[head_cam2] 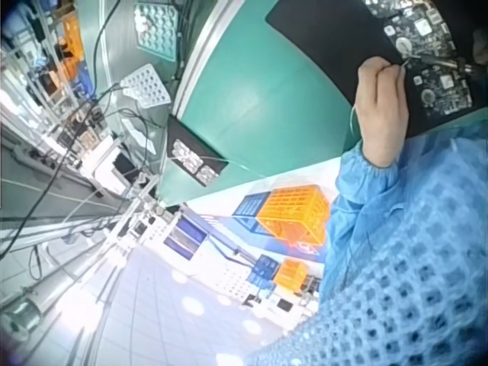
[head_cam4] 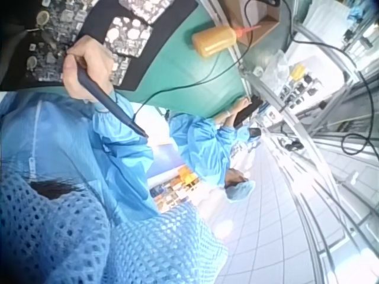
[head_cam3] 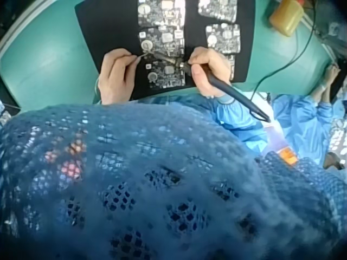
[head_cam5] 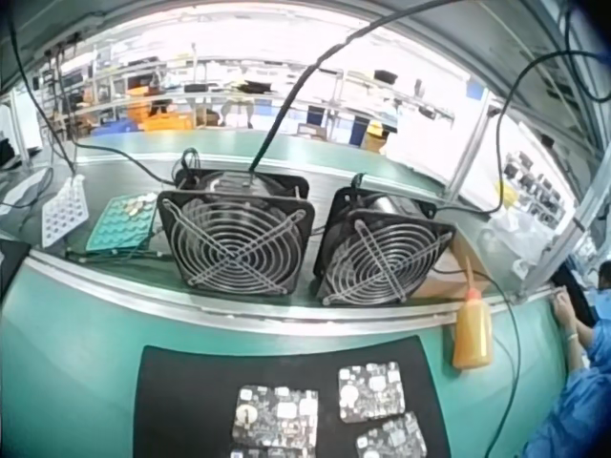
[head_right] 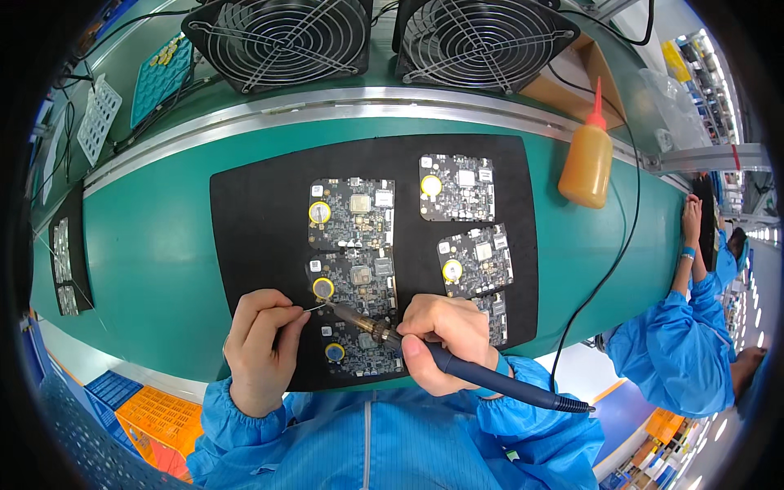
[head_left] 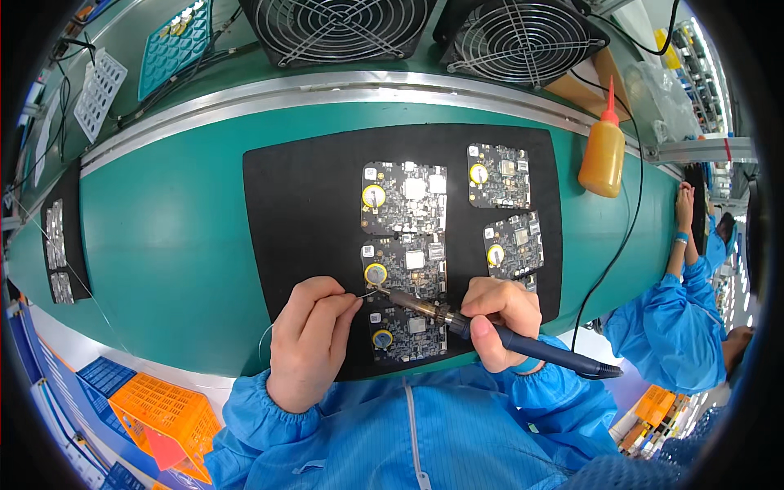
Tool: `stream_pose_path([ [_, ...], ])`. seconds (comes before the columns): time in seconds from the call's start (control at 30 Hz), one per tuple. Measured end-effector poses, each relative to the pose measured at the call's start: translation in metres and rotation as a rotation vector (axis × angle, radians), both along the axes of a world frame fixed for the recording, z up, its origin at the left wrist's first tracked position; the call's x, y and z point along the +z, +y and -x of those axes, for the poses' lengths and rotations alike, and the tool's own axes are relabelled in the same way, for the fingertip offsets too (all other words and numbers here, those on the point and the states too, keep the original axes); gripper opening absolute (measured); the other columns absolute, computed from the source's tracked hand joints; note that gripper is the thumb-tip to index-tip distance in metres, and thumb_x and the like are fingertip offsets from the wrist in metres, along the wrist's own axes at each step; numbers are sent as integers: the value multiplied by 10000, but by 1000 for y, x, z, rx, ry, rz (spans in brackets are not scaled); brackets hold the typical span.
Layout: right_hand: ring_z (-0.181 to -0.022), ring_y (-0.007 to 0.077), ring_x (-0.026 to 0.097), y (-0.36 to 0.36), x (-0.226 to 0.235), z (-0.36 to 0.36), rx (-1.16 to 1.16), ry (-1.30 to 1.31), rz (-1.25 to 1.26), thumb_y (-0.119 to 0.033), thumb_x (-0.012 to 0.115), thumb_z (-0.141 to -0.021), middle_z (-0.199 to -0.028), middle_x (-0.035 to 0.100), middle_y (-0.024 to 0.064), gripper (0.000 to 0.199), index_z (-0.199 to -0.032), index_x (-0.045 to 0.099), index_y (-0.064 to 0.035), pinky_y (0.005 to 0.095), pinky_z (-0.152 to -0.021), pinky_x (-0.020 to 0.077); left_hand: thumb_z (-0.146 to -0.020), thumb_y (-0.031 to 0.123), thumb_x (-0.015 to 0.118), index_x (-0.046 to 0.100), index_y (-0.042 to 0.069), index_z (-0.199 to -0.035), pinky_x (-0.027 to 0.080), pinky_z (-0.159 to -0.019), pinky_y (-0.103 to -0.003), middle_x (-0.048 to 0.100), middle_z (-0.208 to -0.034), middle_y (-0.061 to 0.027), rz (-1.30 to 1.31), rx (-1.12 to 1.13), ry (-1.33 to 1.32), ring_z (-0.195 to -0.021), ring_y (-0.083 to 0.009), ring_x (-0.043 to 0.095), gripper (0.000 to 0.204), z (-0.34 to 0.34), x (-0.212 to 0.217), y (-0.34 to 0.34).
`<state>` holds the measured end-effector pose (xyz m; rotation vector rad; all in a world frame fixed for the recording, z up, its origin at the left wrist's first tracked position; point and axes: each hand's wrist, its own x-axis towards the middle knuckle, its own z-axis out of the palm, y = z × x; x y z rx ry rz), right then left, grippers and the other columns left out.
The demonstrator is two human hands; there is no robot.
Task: The person solders circuit boards using a soldering iron and solder wire, applies liquid onto the boards from a squeeze bottle, places small circular components onto the boards by hand, and solders them in place.
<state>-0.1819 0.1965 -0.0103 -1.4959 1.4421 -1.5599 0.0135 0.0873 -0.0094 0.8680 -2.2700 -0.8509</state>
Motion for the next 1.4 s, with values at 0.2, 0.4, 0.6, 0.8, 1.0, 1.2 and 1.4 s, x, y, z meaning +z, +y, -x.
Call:
stream_pose_path([
  [0.2, -453, 208, 517, -3, -3, 3, 11, 15, 5, -13, 580, -762, -591, 539, 126, 81, -746, 517, 36, 301, -393, 371, -699, -89, 691, 600, -34, -829, 499, -591, -327, 568, -889, -113, 20, -49, 18, -710, -249, 598, 168, 10, -6, -5],
  [0.4, -455, 212, 518, -3, -4, 3, 11, 22, 25, -9, 576, -760, -596, 542, 126, 72, -753, 518, 34, 304, -395, 376, -686, -70, 721, 617, -17, -777, 486, -631, -313, 597, -861, -103, 9, -21, -28, -734, -244, 594, 148, 8, 2, -5],
  [0.6, -437, 166, 449, 3, -1, 3, -58, -42, 71, -27, 586, -777, -601, 540, 122, 90, -771, 529, 42, 281, -386, 309, -690, -83, 704, 600, 2, -857, 466, -657, -282, 590, -939, -127, -6, 104, 7, -812, -213, 574, 214, -3, 9, -8],
  [0.8, -439, 177, 458, 2, 4, 0, -43, -34, 96, -38, 588, -795, -603, 540, 121, 95, -788, 539, 42, 288, -394, 330, -735, -91, 657, 603, -2, -856, 467, -709, -303, 577, -920, -112, -15, 166, -48, -828, -238, 563, 159, -15, 5, -2],
  [1.0, -473, 230, 533, -2, -1, -4, 24, 53, 71, -26, 591, -781, -623, 550, 124, 80, -772, 533, 28, 315, -430, 422, -718, -68, 700, 624, -1, -830, 488, -673, -309, 581, -888, -99, -10, 133, -30, -793, -240, 590, 151, -13, 1, 1],
  [1.2, -474, 231, 533, -5, -3, -5, 32, 90, 66, -3, 592, -749, -620, 546, 121, 74, -773, 533, 36, 314, -427, 426, -708, -81, 708, 606, 7, -797, 426, -542, -239, 578, -871, -77, -4, 189, -1, -666, -146, 543, 161, -12, -7, 2],
  [1.4, -478, 232, 536, -5, -3, -6, 41, 118, 51, 15, 595, -728, -623, 545, 121, 84, -783, 534, 34, 311, -421, 424, -696, -76, 727, 605, 7, -789, 416, -529, -229, 577, -867, -72, -18, 154, -19, -644, -137, 533, 173, -10, -6, 2],
])
